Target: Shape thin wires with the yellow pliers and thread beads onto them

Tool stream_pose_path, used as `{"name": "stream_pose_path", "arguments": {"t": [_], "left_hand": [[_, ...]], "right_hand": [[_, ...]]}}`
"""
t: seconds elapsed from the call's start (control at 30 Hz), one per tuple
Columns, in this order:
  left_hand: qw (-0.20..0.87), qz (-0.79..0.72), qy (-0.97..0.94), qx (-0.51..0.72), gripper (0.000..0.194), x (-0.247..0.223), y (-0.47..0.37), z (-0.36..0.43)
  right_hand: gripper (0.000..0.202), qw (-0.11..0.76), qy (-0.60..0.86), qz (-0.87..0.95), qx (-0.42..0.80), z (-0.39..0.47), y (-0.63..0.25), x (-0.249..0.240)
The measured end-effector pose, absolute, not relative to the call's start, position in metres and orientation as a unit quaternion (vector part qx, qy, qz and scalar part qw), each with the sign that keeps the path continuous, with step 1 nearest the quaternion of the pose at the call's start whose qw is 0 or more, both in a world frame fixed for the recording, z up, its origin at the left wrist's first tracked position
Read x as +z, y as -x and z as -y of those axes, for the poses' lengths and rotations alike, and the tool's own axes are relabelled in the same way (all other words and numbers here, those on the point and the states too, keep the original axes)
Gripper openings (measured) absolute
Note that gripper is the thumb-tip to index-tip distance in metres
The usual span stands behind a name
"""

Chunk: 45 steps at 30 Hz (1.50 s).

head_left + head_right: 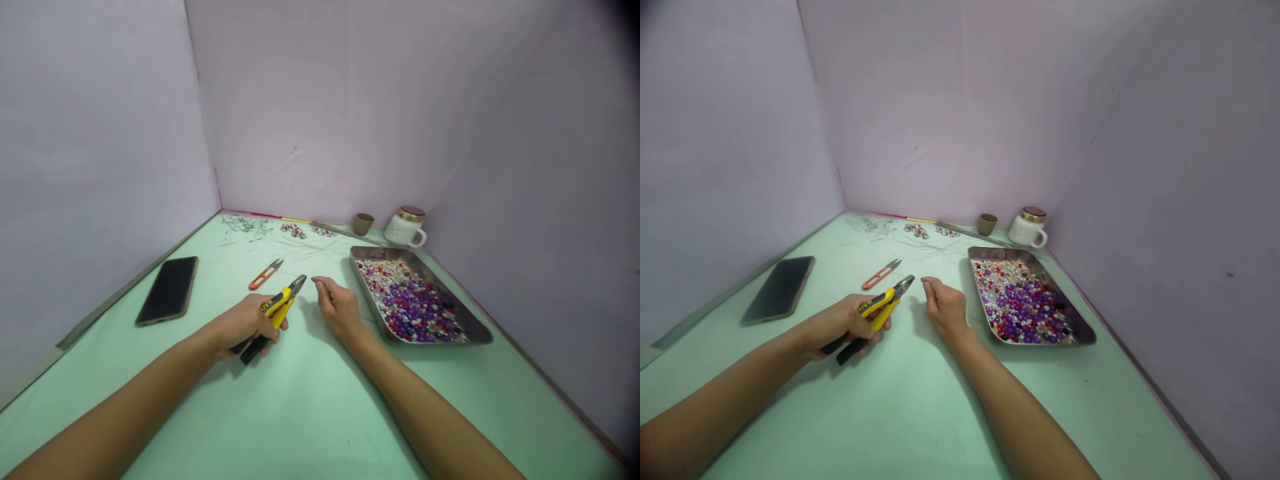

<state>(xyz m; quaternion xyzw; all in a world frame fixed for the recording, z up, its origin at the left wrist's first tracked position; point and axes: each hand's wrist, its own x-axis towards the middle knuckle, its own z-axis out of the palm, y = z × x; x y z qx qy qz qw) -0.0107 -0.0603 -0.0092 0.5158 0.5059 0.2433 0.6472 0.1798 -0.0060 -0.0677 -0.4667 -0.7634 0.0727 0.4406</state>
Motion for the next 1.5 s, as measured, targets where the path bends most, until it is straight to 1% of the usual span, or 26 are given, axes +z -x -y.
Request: {"name": "stream_pose_path", "arguments": {"t": [0.1,0.3,0.47,0.57,0.77,0.83,0.93,1.0,1.1,1.17,1.2,1.23,1.3,1.43,1.5], "left_hand": [[0.649,-0.502,-0.521,0.236,0.020,-0.010,0.009,0.061],[0.693,-0.461,-0.494,0.253,0.023,-0.009,0.004,0.064],[0.694,-0.454,-0.498,0.252,0.025,-0.012,0.005,0.063],[0.682,-0.460,-0.515,0.240,0.026,-0.013,0.005,0.063],[0.618,-0.501,-0.571,0.201,0.021,-0.010,0.002,0.066],[0.567,-0.526,-0.607,0.184,0.020,-0.009,0.000,0.067],[0.420,-0.551,-0.700,0.176,0.023,-0.011,-0.002,0.067],[0.315,-0.566,-0.745,0.158,0.034,-0.014,-0.004,0.069],[0.177,-0.617,-0.763,0.080,0.061,-0.017,-0.008,0.073],[0.114,-0.636,-0.762,0.039,0.070,-0.019,-0.010,0.074],[0.107,-0.636,-0.764,0.033,0.071,-0.019,-0.010,0.075],[0.114,-0.634,-0.764,0.038,0.071,-0.019,-0.010,0.075],[0.168,-0.617,-0.765,0.076,0.064,-0.019,-0.008,0.073],[0.338,-0.544,-0.745,0.186,0.031,-0.015,-0.002,0.070],[0.436,-0.522,-0.702,0.209,0.024,-0.011,-0.001,0.069]], "right_hand": [[0.027,0.441,0.449,0.774,0.070,0.008,-0.178,-0.067],[0.027,0.437,0.454,0.775,0.059,0.008,-0.176,-0.071],[0.027,0.436,0.452,0.776,0.059,0.007,-0.177,-0.071],[0.027,0.429,0.453,0.780,0.058,0.007,-0.177,-0.070],[0.028,0.427,0.451,0.781,0.059,0.007,-0.177,-0.071],[0.027,0.427,0.448,0.784,0.059,0.007,-0.177,-0.072],[0.026,0.420,0.450,0.786,0.059,0.007,-0.177,-0.074],[0.026,0.413,0.455,0.786,0.060,0.006,-0.177,-0.075],[0.026,0.404,0.459,0.789,0.062,0.005,-0.177,-0.076],[0.025,0.404,0.460,0.788,0.062,0.005,-0.176,-0.076],[0.025,0.405,0.459,0.788,0.062,0.005,-0.176,-0.076],[0.025,0.408,0.458,0.788,0.062,0.005,-0.176,-0.075],[0.026,0.414,0.453,0.787,0.062,0.005,-0.176,-0.075],[0.026,0.427,0.448,0.784,0.059,0.007,-0.177,-0.072],[0.027,0.427,0.447,0.784,0.057,0.008,-0.178,-0.070]]}}
